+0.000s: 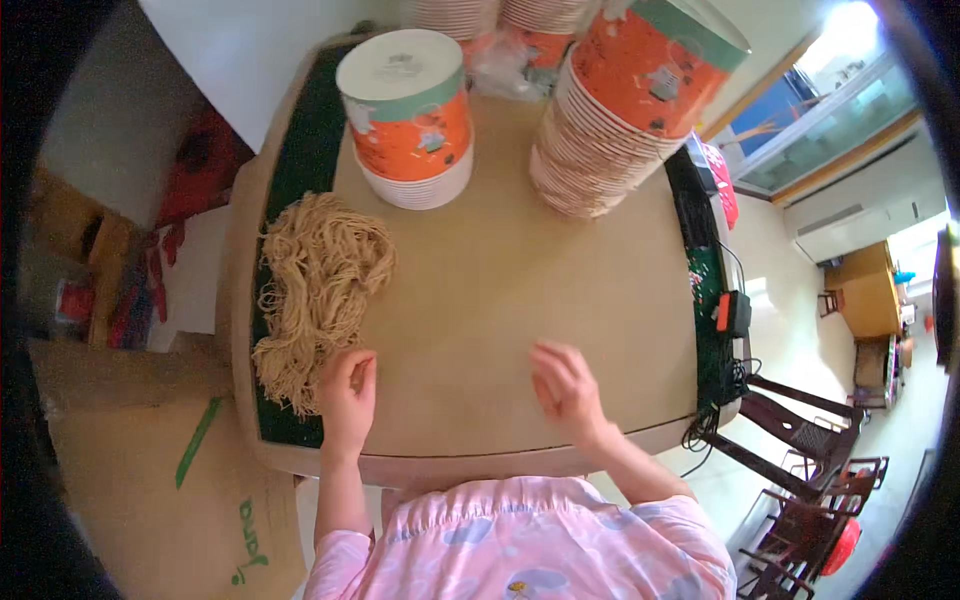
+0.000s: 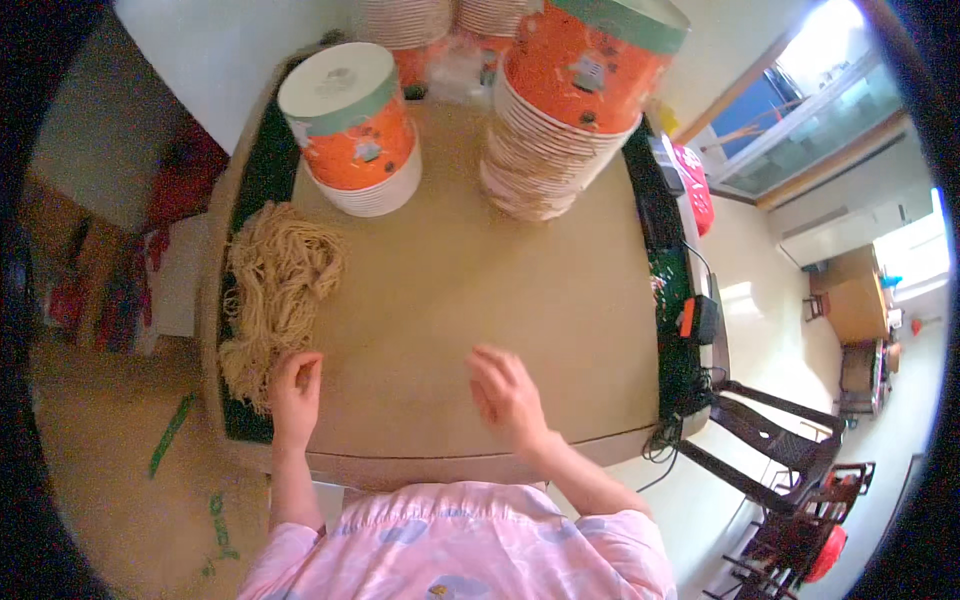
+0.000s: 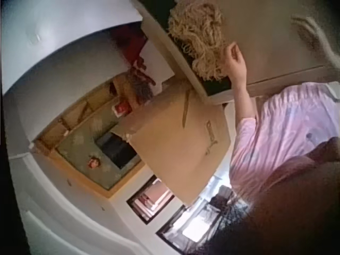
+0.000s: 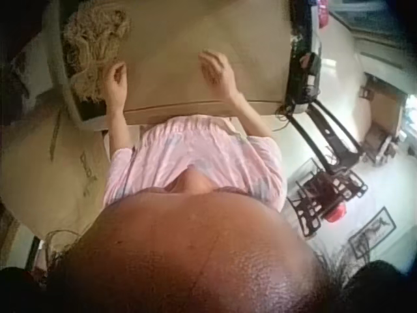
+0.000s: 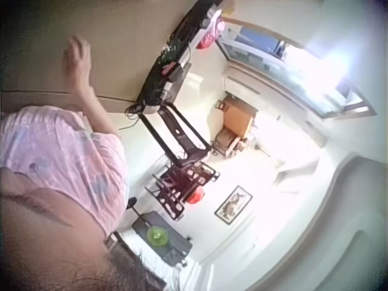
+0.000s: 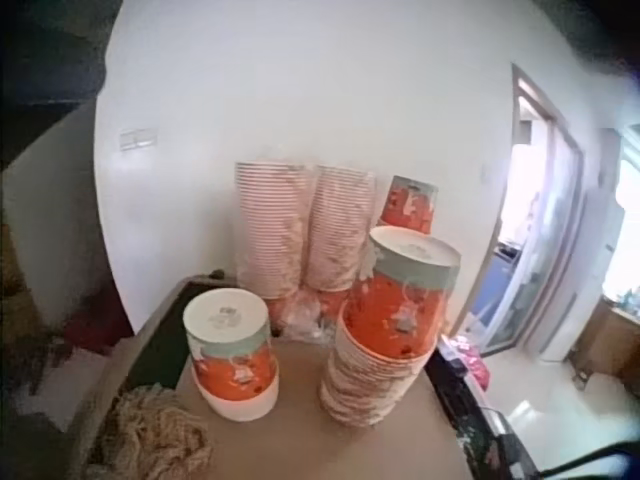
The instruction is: Manually placing bundles of string into paper cups at a workstation.
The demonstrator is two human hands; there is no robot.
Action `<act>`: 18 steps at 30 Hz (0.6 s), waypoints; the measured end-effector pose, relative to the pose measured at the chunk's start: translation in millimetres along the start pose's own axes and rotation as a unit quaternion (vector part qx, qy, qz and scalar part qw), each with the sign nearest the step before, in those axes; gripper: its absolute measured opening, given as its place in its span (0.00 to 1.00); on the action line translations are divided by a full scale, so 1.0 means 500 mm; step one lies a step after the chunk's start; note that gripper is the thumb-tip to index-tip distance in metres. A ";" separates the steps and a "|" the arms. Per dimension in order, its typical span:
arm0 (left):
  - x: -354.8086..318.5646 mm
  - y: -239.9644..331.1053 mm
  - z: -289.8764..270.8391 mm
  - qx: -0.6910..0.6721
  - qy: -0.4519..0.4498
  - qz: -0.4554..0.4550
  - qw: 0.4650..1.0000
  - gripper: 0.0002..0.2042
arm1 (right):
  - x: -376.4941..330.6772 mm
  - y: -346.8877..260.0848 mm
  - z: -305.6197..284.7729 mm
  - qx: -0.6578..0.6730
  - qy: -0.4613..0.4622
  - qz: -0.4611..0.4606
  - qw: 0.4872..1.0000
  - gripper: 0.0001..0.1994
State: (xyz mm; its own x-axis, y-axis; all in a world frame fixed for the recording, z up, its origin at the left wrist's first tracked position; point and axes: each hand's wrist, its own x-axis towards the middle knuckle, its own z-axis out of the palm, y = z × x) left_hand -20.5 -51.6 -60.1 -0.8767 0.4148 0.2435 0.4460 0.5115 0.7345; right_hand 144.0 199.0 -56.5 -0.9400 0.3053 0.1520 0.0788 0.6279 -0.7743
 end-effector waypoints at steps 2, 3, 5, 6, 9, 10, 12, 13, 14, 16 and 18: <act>-0.011 -0.001 0.003 0.000 -0.003 -0.004 1.000 0.03 | -0.076 0.000 0.000 -0.115 -0.052 -0.044 0.991 0.23; -0.016 -0.001 0.008 -0.005 -0.009 -0.001 1.000 0.03 | -0.108 -0.005 -0.006 -0.160 -0.090 -0.018 0.983 0.28; -0.026 -0.001 0.016 -0.022 -0.031 -0.060 0.997 0.04 | -0.135 0.008 -0.016 -0.201 -0.090 0.015 0.975 0.30; -0.028 0.010 0.021 -0.026 -0.034 -0.057 0.997 0.04 | -0.142 0.013 -0.021 -0.237 -0.093 0.040 0.966 0.31; -0.047 0.036 0.036 -0.029 -0.031 -0.076 0.996 0.06 | -0.111 0.039 -0.049 -0.262 -0.107 0.056 0.957 0.32; -0.073 0.028 0.045 0.005 -0.009 -0.052 0.999 0.09 | -0.097 0.046 -0.057 -0.270 -0.096 0.060 0.956 0.31; -0.131 0.006 0.050 0.023 0.022 -0.001 0.999 0.17 | -0.073 0.111 -0.074 -0.331 -0.024 0.079 0.940 0.31; -0.154 0.003 0.039 0.022 0.021 0.003 1.000 0.17 | -0.057 0.144 -0.095 -0.365 0.016 0.084 0.927 0.31; -0.177 0.001 0.027 0.081 0.047 0.027 0.995 0.18 | -0.042 0.189 -0.116 -0.376 0.066 0.106 0.918 0.31; -0.212 -0.005 0.019 0.128 0.075 0.035 0.988 0.18 | -0.006 0.281 -0.166 -0.407 0.153 0.148 0.888 0.30; -0.214 -0.017 0.029 0.138 0.061 0.054 0.987 0.18 | 0.027 0.322 -0.193 -0.435 0.189 0.188 0.860 0.31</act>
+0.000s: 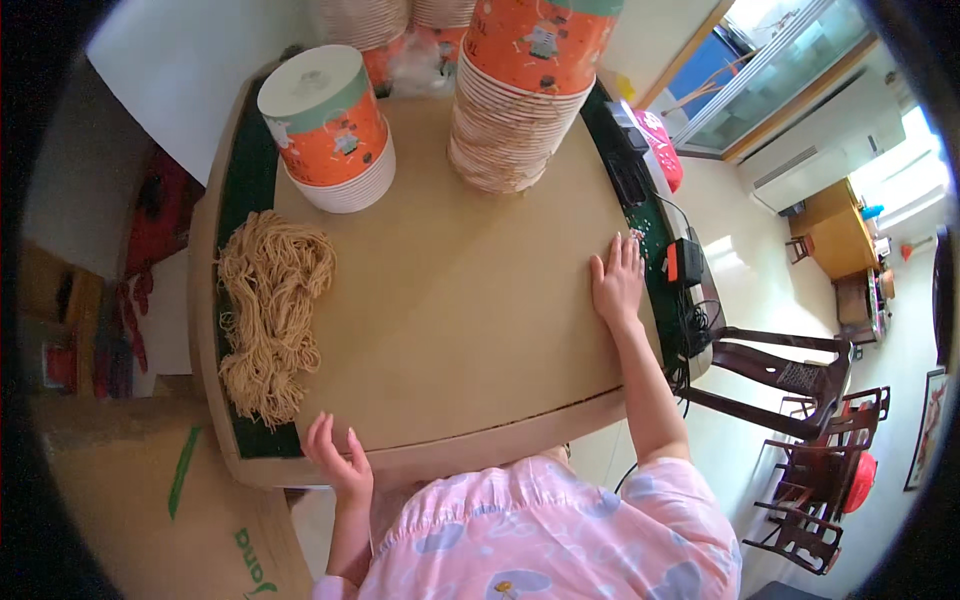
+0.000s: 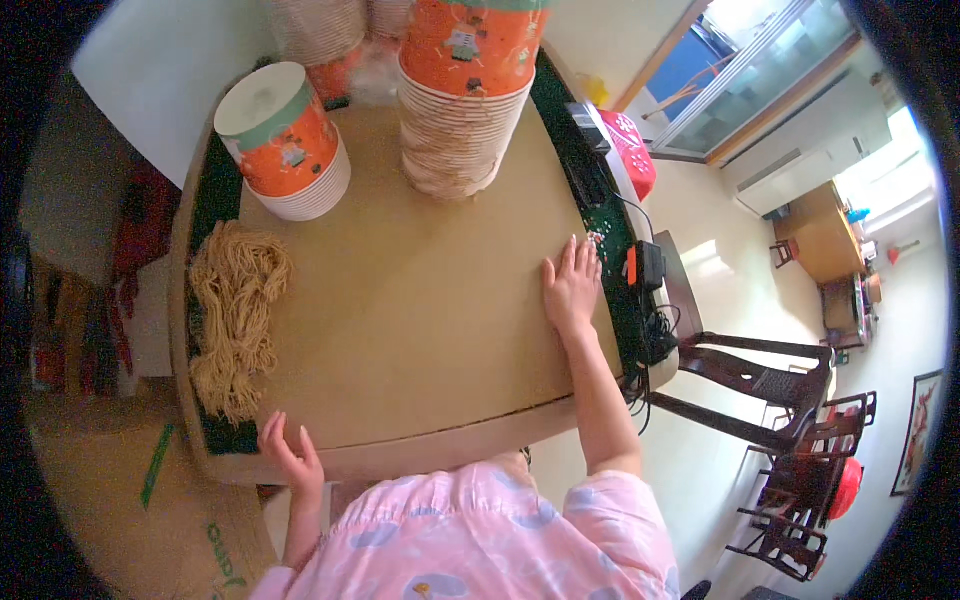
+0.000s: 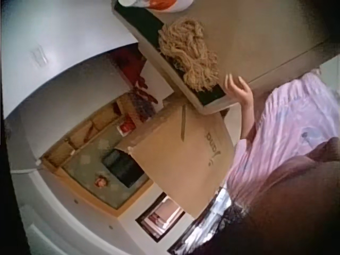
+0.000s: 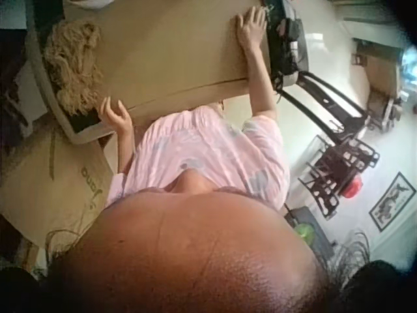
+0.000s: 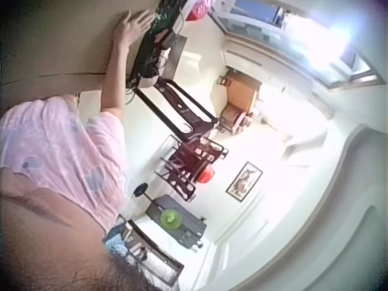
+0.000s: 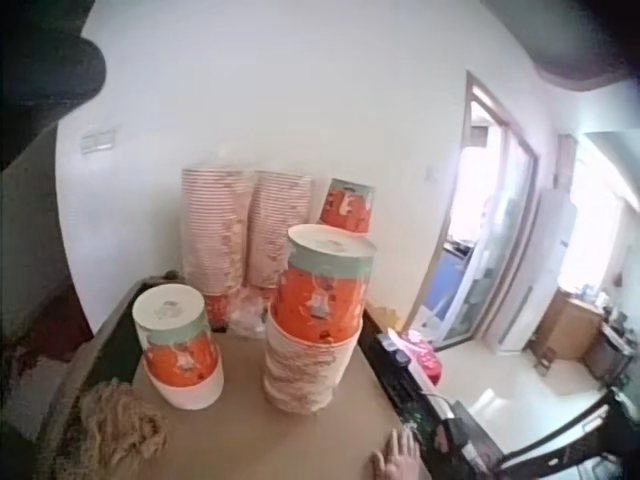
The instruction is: Manually placing bundles of string into paper cups at a workstation.
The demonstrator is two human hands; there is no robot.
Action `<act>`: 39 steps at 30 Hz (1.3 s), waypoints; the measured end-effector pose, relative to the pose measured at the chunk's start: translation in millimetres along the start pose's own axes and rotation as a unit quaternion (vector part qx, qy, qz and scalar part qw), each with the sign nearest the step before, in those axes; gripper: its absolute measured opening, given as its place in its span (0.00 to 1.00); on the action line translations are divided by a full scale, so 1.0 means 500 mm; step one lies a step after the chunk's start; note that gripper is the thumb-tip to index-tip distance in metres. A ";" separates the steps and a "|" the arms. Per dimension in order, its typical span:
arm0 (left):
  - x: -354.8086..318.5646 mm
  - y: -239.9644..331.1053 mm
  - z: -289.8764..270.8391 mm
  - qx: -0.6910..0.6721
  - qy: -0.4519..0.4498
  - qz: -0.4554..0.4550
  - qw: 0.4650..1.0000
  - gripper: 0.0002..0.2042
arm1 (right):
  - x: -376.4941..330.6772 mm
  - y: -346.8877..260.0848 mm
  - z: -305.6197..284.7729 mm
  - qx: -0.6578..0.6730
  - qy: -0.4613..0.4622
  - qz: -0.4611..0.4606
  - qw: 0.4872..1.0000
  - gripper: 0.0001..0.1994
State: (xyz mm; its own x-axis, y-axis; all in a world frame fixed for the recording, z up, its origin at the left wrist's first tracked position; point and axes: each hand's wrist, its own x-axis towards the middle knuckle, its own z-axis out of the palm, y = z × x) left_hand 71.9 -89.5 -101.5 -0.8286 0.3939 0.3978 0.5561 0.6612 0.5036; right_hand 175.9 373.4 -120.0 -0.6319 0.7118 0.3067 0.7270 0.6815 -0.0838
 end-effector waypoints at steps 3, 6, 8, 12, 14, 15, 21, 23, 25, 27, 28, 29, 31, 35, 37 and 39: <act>0.003 0.006 -0.005 0.045 -0.016 0.012 0.999 0.17 | 0.007 -0.004 0.011 0.001 0.018 0.011 1.000 0.30; 0.002 -0.001 -0.002 0.057 -0.015 0.024 0.998 0.17 | 0.004 -0.006 0.017 0.009 0.035 0.007 0.999 0.29; 0.000 0.001 -0.002 0.068 -0.031 0.007 0.997 0.17 | 0.005 -0.007 0.020 0.013 0.022 0.009 1.000 0.28; 0.009 0.007 -0.005 0.062 -0.025 0.003 0.998 0.17 | 0.011 -0.003 0.016 0.013 0.037 0.006 0.999 0.28; 0.005 0.007 -0.006 0.066 -0.023 0.004 0.998 0.17 | 0.003 0.005 0.023 -0.006 0.028 0.007 1.000 0.27; 0.002 0.006 -0.007 0.068 -0.024 0.008 0.997 0.17 | 0.001 0.001 0.019 -0.003 0.028 0.001 1.000 0.27; -0.002 0.006 -0.012 0.077 -0.025 0.000 0.997 0.16 | -0.003 -0.006 0.021 0.000 0.021 0.001 1.000 0.26; -0.002 0.004 -0.010 0.064 -0.018 0.001 0.998 0.16 | 0.000 -0.002 0.023 -0.001 0.016 0.004 1.000 0.26; -0.006 -0.002 -0.014 0.024 0.004 0.016 1.000 0.13 | 0.002 -0.005 0.020 0.000 0.009 0.008 1.000 0.26; -0.029 -0.026 -0.008 -0.083 0.027 -0.020 0.996 0.10 | 0.006 -0.004 0.028 -0.009 0.007 -0.001 1.000 0.26; -0.015 -0.017 -0.018 -0.083 0.068 0.009 0.994 0.08 | 0.011 -0.002 0.017 -0.011 -0.007 0.009 1.000 0.27; -0.017 -0.027 -0.019 -0.107 0.092 0.004 0.990 0.08 | 0.011 0.012 0.028 -0.024 0.001 0.005 1.000 0.27; -0.017 -0.032 -0.030 -0.153 0.156 -0.033 0.975 0.08 | 0.012 0.012 0.025 -0.021 0.001 -0.002 1.000 0.27; -0.044 -0.133 -0.053 -0.075 0.244 -0.074 0.964 0.09 | 0.011 0.005 0.021 -0.014 -0.005 -0.002 1.000 0.26; -0.043 -0.134 -0.069 -0.009 0.209 -0.033 0.977 0.10 | 0.008 0.003 0.018 -0.014 -0.004 -0.005 1.000 0.26; -0.033 -0.114 -0.064 0.003 0.197 0.007 0.980 0.10 | 0.006 0.008 0.015 -0.019 -0.009 -0.001 1.000 0.27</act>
State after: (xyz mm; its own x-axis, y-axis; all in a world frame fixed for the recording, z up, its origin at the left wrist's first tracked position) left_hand 56.0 -154.0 -112.3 -0.7308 0.1270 0.6706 0.5663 0.6614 0.4918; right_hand 175.0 379.5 -126.8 -0.6382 0.7130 0.2906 0.7348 0.6766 -0.0463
